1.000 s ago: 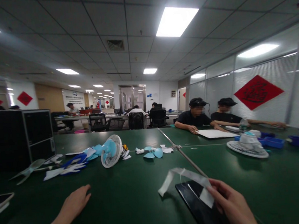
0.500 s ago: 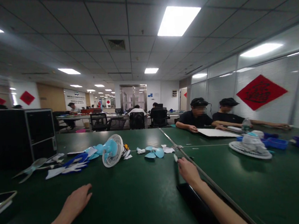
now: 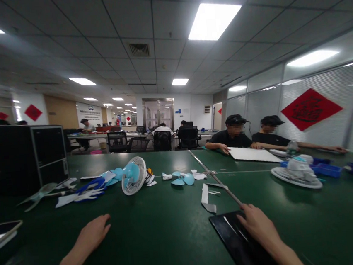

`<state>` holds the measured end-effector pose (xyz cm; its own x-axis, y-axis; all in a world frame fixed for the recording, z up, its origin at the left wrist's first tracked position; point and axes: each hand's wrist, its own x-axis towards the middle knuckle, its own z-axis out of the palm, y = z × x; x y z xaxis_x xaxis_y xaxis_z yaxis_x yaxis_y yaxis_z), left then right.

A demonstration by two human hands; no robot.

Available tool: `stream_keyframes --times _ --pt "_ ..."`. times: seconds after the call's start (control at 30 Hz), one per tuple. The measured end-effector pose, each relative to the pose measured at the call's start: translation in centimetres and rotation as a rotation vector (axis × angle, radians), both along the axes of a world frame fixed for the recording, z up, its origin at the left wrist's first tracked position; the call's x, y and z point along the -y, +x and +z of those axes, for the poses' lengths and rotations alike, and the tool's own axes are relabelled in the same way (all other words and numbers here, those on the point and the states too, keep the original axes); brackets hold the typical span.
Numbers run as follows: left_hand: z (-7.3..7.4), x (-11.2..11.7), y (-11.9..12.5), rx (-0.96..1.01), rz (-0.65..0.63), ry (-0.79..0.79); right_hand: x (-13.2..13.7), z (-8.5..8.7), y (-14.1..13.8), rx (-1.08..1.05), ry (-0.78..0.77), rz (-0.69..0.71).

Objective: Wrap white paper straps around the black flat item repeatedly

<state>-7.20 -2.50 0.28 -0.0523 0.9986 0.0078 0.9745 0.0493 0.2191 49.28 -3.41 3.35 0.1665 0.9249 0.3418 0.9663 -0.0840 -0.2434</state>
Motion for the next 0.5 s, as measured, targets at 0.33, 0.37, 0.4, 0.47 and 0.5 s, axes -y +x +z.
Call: stream_keyframes --times 0.33,0.37,0.4,0.47,0.5 --pt "-0.2 0.0 0.1 0.009 -0.020 0.013 3.7 -1.5 2.8 -0.179 -0.126 0.017" --pt "-0.2 0.0 0.1 0.008 -0.023 0.014 4.0 -1.6 2.9 -0.192 -0.109 0.024" --pt "-0.1 0.0 0.2 0.006 -0.027 0.018 4.4 -1.8 3.0 -0.205 -0.091 0.028" --pt "-0.2 0.0 0.2 0.000 -0.029 0.027 5.1 -2.3 3.5 -0.228 -0.083 0.027" --pt "-0.2 -0.1 0.2 -0.002 -0.025 0.033 5.4 -2.5 3.7 -0.237 -0.091 0.025"
